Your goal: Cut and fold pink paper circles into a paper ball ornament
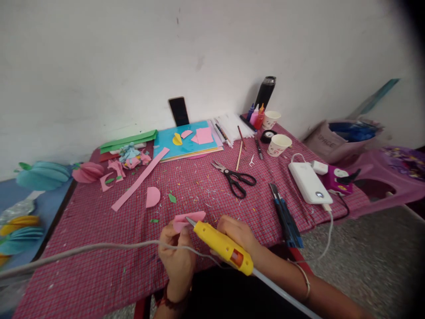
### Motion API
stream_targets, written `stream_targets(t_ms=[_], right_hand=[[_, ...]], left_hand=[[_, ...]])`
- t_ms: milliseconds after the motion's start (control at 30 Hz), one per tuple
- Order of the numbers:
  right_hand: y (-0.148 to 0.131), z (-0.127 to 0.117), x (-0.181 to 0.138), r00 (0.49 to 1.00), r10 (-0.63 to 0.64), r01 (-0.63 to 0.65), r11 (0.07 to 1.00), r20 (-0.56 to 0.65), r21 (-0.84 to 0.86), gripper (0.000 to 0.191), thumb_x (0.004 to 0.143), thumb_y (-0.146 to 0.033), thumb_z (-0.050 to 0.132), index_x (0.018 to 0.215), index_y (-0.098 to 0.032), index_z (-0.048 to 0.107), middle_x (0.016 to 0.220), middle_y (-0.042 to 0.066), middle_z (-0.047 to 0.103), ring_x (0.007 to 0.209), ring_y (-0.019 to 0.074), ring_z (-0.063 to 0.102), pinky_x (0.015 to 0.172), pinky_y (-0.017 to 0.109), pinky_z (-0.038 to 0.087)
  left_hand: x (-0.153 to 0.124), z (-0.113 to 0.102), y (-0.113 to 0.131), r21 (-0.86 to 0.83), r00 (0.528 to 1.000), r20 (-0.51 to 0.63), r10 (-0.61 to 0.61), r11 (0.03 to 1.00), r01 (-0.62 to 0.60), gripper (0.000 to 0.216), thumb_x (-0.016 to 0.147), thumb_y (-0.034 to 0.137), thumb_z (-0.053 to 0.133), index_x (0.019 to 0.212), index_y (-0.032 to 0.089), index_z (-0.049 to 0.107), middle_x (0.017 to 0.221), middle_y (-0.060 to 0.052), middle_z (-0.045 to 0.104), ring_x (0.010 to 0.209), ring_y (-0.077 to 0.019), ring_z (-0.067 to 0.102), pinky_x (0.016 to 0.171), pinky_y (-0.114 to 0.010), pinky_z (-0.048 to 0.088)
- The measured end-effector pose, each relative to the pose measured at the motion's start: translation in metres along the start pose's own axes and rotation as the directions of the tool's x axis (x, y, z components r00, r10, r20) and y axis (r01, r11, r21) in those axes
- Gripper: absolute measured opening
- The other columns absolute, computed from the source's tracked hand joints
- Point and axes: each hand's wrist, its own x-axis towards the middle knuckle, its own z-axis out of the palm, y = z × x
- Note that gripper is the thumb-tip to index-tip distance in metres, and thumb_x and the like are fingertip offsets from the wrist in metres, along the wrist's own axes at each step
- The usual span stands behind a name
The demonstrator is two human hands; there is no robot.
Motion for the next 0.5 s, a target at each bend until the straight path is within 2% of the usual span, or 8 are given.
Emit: stream_targets(t_ms=[133, 500], right_hand=[[-0.0005, -0.0003, 0.0005, 1.0, -0.007, 0.007, 1.0, -0.02, 0.007, 0.017, 0.089, -0.029, 0.056, 0.075, -0.02, 0.053, 0.068, -0.002, 0.053, 0.057, 0.0106, 0.049, 0.05, 0.021, 0.036], [0.0003, 0.0002, 0.0015, 1.0, -0.019, 0.018, 0.996, -0.005, -0.083, 0.022, 0.09, -0.032, 0.054, 0.072, -0.02, 0.051, 0.065, -0.002, 0.052, 0.056, 0.0108, 0.049, 0.048, 0.022, 0.034]], left_hand=[[0.0003, -0.0001, 0.0007, -0.004, 0.999, -0.034, 0.006, 1.0, -0.006, 0.019, 0.075, 0.027, 0.071, 0.068, 0.019, 0.056, 0.064, 0.003, 0.06, 0.058, -0.0119, 0.057, 0.058, -0.025, 0.046], [-0.0004, -0.0002, 0.0016, -0.041, 0.999, -0.033, -0.012, 0.999, 0.01, 0.018, 0.073, 0.028, 0.073, 0.069, 0.018, 0.058, 0.065, 0.003, 0.062, 0.058, -0.0115, 0.058, 0.055, -0.023, 0.047]])
